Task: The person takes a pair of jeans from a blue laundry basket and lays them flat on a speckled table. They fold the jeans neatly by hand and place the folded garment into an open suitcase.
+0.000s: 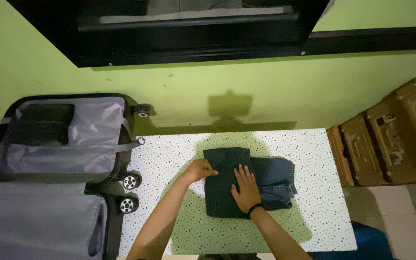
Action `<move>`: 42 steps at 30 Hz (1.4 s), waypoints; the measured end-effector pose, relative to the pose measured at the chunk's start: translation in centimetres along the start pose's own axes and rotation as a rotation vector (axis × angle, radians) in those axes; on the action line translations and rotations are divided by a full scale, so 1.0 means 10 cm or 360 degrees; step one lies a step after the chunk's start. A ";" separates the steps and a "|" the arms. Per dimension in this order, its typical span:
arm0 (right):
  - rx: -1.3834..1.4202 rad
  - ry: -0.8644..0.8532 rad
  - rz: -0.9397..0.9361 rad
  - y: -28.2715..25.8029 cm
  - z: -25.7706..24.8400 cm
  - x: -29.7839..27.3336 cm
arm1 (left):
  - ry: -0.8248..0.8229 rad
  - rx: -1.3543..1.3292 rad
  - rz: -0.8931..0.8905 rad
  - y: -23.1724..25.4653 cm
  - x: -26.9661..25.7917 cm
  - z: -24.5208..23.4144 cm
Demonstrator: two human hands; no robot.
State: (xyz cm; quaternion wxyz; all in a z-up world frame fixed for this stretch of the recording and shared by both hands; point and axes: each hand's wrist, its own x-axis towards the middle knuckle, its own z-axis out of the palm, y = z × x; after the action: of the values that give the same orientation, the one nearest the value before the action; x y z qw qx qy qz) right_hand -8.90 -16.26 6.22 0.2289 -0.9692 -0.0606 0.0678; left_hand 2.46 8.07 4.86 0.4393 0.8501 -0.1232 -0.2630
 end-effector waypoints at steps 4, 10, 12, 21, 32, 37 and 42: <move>0.0020 0.0083 -0.0051 0.02 0.02 -0.02 | -0.0262 0.0091 -0.0205 0.23 0.02 -0.02; 0.0052 0.0164 -0.0143 0.06 0.03 -0.05 | -0.0432 0.0207 -0.0257 0.10 0.21 0.02; 0.0056 0.0095 -0.0099 0.06 0.02 -0.04 | -0.0451 0.0223 -0.0243 -0.01 0.29 0.05; 0.0008 0.0030 -0.0061 0.00 -0.02 -0.05 | 0.0052 0.0309 -0.0269 -0.21 0.25 0.15; 0.0035 0.0035 -0.0066 0.03 0.00 -0.03 | -0.0036 -0.0615 -0.0631 -0.40 -0.23 0.20; 0.0061 0.0076 -0.0053 0.06 0.06 -0.03 | -0.0057 -0.0725 -0.0706 -0.21 -0.48 0.57; 0.0098 0.0186 -0.0087 0.10 0.12 -0.08 | 0.0163 -0.0868 -0.0589 -0.36 -0.45 0.84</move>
State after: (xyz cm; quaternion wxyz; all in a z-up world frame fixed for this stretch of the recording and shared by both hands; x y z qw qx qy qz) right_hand -9.78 -16.79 4.79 0.2636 -0.9620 -0.0713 0.0065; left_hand -6.00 6.41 -0.48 0.6011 0.7213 0.1305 -0.3184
